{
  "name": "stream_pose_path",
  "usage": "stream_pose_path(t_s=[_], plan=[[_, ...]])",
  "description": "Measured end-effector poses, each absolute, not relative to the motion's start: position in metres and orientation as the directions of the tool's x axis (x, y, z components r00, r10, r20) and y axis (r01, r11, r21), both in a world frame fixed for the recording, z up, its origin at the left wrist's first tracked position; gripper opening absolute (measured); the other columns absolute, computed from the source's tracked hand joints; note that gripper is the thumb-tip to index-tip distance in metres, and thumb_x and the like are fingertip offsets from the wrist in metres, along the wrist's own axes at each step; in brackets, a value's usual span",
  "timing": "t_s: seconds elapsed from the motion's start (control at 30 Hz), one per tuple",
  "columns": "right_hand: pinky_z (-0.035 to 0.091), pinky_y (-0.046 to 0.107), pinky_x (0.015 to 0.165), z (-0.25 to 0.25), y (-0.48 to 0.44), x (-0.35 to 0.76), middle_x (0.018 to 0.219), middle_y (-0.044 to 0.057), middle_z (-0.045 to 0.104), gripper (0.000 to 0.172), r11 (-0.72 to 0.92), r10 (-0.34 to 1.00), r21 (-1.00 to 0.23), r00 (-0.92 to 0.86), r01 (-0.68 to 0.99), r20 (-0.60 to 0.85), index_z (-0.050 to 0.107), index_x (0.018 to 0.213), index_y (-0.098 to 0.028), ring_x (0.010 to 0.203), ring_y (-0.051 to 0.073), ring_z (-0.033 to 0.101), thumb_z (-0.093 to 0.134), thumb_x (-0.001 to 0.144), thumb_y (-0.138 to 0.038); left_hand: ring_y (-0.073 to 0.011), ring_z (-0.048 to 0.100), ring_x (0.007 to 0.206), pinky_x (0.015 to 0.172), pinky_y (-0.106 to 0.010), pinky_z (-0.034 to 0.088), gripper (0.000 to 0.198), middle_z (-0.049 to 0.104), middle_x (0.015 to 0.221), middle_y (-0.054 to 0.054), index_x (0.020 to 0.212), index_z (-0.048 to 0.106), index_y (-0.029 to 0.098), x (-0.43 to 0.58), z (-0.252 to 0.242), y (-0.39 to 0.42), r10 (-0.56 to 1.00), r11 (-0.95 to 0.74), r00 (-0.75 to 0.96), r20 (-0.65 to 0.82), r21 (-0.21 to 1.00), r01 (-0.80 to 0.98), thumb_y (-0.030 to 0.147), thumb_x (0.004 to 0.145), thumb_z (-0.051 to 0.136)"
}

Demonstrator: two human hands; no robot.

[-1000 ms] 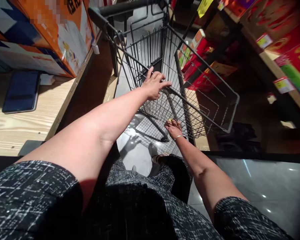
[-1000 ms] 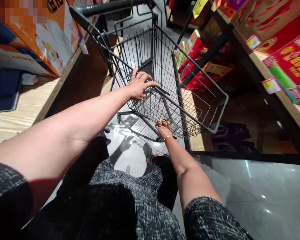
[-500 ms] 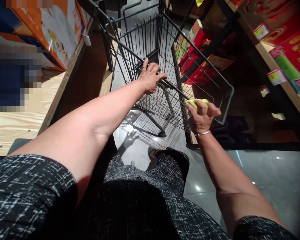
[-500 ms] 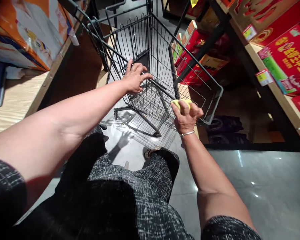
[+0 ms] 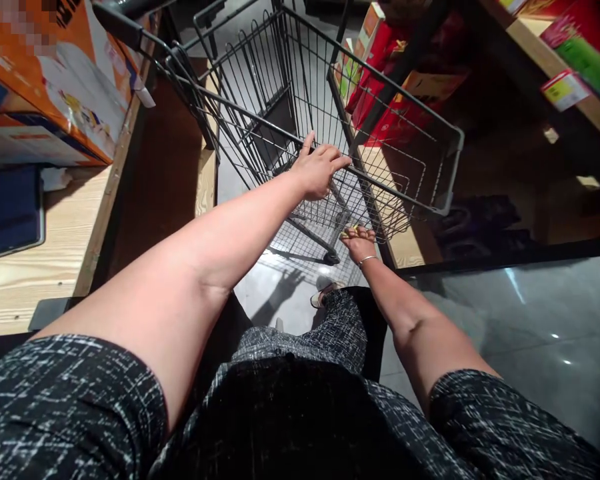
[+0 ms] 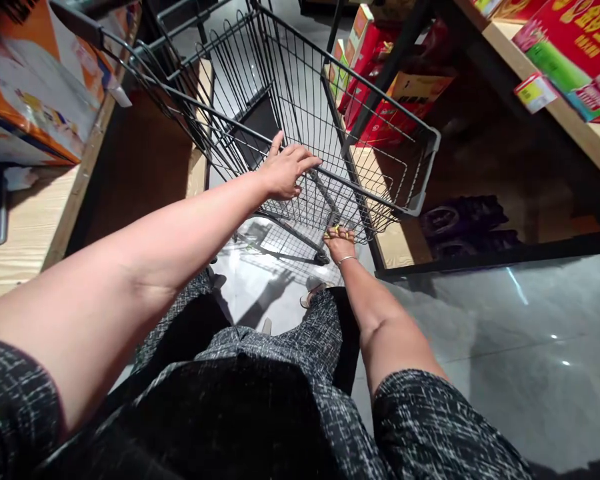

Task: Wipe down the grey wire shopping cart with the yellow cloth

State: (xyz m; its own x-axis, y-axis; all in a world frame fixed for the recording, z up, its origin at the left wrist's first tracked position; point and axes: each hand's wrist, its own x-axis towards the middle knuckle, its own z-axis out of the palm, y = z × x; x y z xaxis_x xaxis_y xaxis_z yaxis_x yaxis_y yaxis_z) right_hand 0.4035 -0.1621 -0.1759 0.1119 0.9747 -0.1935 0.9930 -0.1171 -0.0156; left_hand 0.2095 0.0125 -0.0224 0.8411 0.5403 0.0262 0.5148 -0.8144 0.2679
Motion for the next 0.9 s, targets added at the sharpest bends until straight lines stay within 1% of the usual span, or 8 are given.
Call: stream_pose_path(t_s=[0.17,0.3,0.37,0.43,0.63,0.73,0.8,0.9], plan=[[0.025,0.050,0.104,-0.144,-0.170,0.428,0.143,0.005,0.055,0.039,-0.040,0.998,0.026,0.042,0.999,-0.054,0.069,0.122,-0.036,0.129,0.028,0.034,0.046,0.096,-0.017,-0.0340,0.016,0.156,0.124,-0.054,-0.019,0.075,0.042,0.156,-0.006,0.154,0.040,0.030,0.205,-0.020,0.019,0.562,-0.799,0.827,0.018,0.272,0.537,0.026,0.085,0.069],[0.020,0.053,0.105,-0.102,-0.176,0.450,0.141,0.008,0.055,0.037,-0.211,0.950,0.027,0.199,0.977,0.240,0.068,0.128,-0.038,0.132,0.031,0.030,0.043,0.102,-0.028,-0.0370,0.013,0.156,0.123,-0.058,-0.020,0.077,0.039,0.158,-0.006,0.155,0.039,0.030,0.205,-0.021,0.029,0.567,-0.789,0.824,0.014,0.298,0.538,0.027,0.085,0.070],[0.019,0.054,0.105,-0.094,-0.176,0.454,0.142,0.008,0.053,0.038,-0.291,0.910,0.017,0.271,0.957,0.315,0.067,0.130,-0.038,0.132,0.033,0.029,0.043,0.102,-0.030,-0.0389,0.011,0.156,0.122,-0.059,-0.021,0.078,0.037,0.160,-0.006,0.156,0.038,0.031,0.206,-0.022,0.035,0.576,-0.781,0.817,0.016,0.305,0.545,0.027,0.084,0.070],[0.020,0.053,0.104,-0.102,-0.176,0.454,0.143,0.008,0.051,0.039,-0.312,0.912,0.012,0.296,0.950,0.284,0.066,0.131,-0.037,0.131,0.033,0.029,0.042,0.101,-0.029,-0.0393,0.009,0.157,0.121,-0.059,-0.022,0.079,0.036,0.161,-0.006,0.156,0.038,0.031,0.206,-0.023,0.041,0.590,-0.772,0.807,0.013,0.302,0.560,0.027,0.084,0.070],[0.026,0.049,0.098,-0.180,-0.177,0.438,0.144,0.009,0.053,0.045,-0.284,0.957,0.022,0.285,0.959,-0.060,0.069,0.123,-0.033,0.127,0.033,0.032,0.047,0.088,-0.015,-0.0363,0.008,0.158,0.123,-0.058,-0.019,0.077,0.036,0.160,-0.008,0.154,0.040,0.028,0.206,-0.020,0.052,0.611,-0.760,0.791,-0.019,0.265,0.593,0.025,0.083,0.070],[0.029,0.048,0.096,-0.194,-0.173,0.429,0.141,0.009,0.056,0.044,-0.221,0.971,0.009,0.220,0.975,-0.094,0.072,0.115,-0.032,0.124,0.032,0.035,0.048,0.085,-0.011,-0.0368,0.006,0.158,0.123,-0.059,-0.018,0.075,0.035,0.161,-0.008,0.154,0.041,0.028,0.206,-0.020,0.057,0.617,-0.759,0.787,-0.015,0.253,0.600,0.025,0.084,0.069],[0.029,0.047,0.095,-0.182,-0.168,0.426,0.137,0.008,0.059,0.043,-0.150,0.989,-0.018,0.151,0.988,0.009,0.073,0.115,-0.033,0.121,0.031,0.036,0.048,0.087,-0.012,-0.0378,0.004,0.158,0.123,-0.060,-0.018,0.073,0.033,0.162,-0.007,0.153,0.042,0.028,0.206,-0.020,0.061,0.626,-0.754,0.780,-0.014,0.248,0.609,0.026,0.084,0.068],[0.030,0.048,0.096,-0.144,-0.164,0.430,0.131,0.008,0.059,0.038,-0.074,0.937,-0.047,0.086,0.996,0.339,0.072,0.118,-0.034,0.119,0.030,0.037,0.054,0.088,-0.018,-0.0381,0.002,0.158,0.122,-0.060,-0.018,0.071,0.033,0.163,-0.007,0.151,0.044,0.027,0.206,-0.022,0.066,0.642,-0.741,0.766,-0.011,0.248,0.624,0.029,0.085,0.068]])
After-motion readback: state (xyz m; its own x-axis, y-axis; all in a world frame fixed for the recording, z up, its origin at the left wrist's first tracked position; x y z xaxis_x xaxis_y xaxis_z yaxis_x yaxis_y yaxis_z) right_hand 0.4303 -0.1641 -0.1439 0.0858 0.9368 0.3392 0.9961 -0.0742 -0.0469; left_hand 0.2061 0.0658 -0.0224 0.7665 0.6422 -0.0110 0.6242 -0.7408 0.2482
